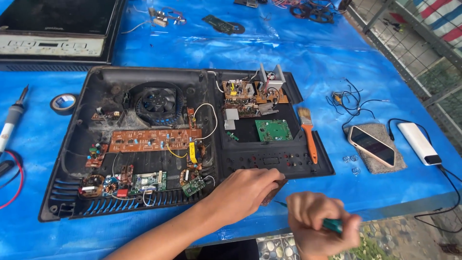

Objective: Inspecting and repairing the internal circuit board of an induction cooker using a screwdriver.

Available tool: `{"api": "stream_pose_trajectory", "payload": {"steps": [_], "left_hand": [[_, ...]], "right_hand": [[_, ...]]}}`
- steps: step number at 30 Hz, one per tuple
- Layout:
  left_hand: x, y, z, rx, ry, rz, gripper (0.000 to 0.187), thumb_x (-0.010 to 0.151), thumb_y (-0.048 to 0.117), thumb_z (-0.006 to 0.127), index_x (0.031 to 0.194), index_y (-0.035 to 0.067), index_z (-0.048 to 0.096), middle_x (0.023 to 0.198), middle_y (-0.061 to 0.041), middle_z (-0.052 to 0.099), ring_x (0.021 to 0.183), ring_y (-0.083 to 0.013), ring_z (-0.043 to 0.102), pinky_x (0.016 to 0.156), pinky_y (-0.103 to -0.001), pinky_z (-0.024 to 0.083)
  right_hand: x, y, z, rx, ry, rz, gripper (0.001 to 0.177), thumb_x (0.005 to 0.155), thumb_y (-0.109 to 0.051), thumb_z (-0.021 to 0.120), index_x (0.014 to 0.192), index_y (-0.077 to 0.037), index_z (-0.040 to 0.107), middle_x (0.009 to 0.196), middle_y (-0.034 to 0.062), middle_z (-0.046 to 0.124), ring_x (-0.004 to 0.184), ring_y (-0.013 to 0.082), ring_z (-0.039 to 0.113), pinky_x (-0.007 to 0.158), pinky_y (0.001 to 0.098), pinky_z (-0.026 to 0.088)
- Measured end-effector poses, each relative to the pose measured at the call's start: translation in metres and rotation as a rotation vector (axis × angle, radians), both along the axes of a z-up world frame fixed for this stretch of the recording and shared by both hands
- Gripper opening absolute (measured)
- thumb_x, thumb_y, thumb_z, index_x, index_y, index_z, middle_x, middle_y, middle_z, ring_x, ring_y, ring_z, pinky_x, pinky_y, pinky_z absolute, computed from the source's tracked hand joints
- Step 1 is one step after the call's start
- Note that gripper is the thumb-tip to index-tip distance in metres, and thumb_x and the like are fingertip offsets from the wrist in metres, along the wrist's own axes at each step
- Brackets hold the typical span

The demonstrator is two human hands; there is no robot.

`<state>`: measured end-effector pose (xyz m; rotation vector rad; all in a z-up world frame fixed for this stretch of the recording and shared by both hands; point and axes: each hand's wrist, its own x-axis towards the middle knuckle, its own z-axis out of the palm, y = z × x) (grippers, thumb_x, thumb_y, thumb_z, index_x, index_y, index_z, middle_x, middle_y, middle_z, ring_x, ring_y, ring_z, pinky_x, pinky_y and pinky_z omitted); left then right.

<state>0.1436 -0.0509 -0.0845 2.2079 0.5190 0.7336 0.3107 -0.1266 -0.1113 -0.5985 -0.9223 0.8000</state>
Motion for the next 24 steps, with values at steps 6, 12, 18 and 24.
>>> {"api": "stream_pose_trajectory", "payload": {"steps": [6, 12, 18, 24], "left_hand": [[-0.001, 0.001, 0.004, -0.020, -0.020, 0.009, 0.016, 0.106, 0.007, 0.052, 0.118, 0.002, 0.060, 0.092, -0.013, 0.071, 0.070, -0.0298, 0.068, 0.056, -0.044, 0.050], [-0.001, -0.001, 0.001, 0.018, -0.036, 0.007, 0.017, 0.106, 0.008, 0.053, 0.121, 0.001, 0.059, 0.091, -0.015, 0.071, 0.070, -0.0317, 0.069, 0.057, -0.045, 0.051], [0.000, 0.001, 0.000, -0.016, -0.005, 0.009, 0.020, 0.107, 0.010, 0.054, 0.124, 0.002, 0.059, 0.088, -0.012, 0.068, 0.068, -0.0270, 0.066, 0.055, -0.042, 0.047], [0.000, -0.001, 0.002, 0.010, -0.063, -0.002, 0.013, 0.107, 0.008, 0.055, 0.116, 0.002, 0.060, 0.083, -0.009, 0.068, 0.066, -0.0231, 0.068, 0.057, -0.038, 0.051]], "right_hand": [[-0.009, 0.004, -0.001, 0.054, -0.034, 0.152, 0.065, 0.104, -0.052, 0.046, 0.053, -0.012, 0.038, 0.049, -0.0012, 0.024, 0.042, 0.0144, 0.017, 0.045, 0.0375, 0.012], [-0.008, 0.014, -0.009, 0.068, -0.030, 0.170, 0.061, 0.103, -0.047, 0.040, 0.052, -0.014, 0.036, 0.048, -0.0027, 0.020, 0.041, 0.0138, 0.015, 0.045, 0.0371, 0.009], [-0.006, 0.002, 0.004, 0.073, -0.076, 0.048, 0.064, 0.106, -0.059, 0.041, 0.058, -0.017, 0.042, 0.054, -0.0013, 0.025, 0.046, 0.0167, 0.018, 0.046, 0.0407, 0.015], [-0.014, 0.005, 0.021, 0.123, -0.142, 0.111, 0.064, 0.108, -0.052, 0.041, 0.056, -0.015, 0.037, 0.052, -0.0029, 0.027, 0.042, 0.0132, 0.018, 0.043, 0.0353, 0.013]]}}
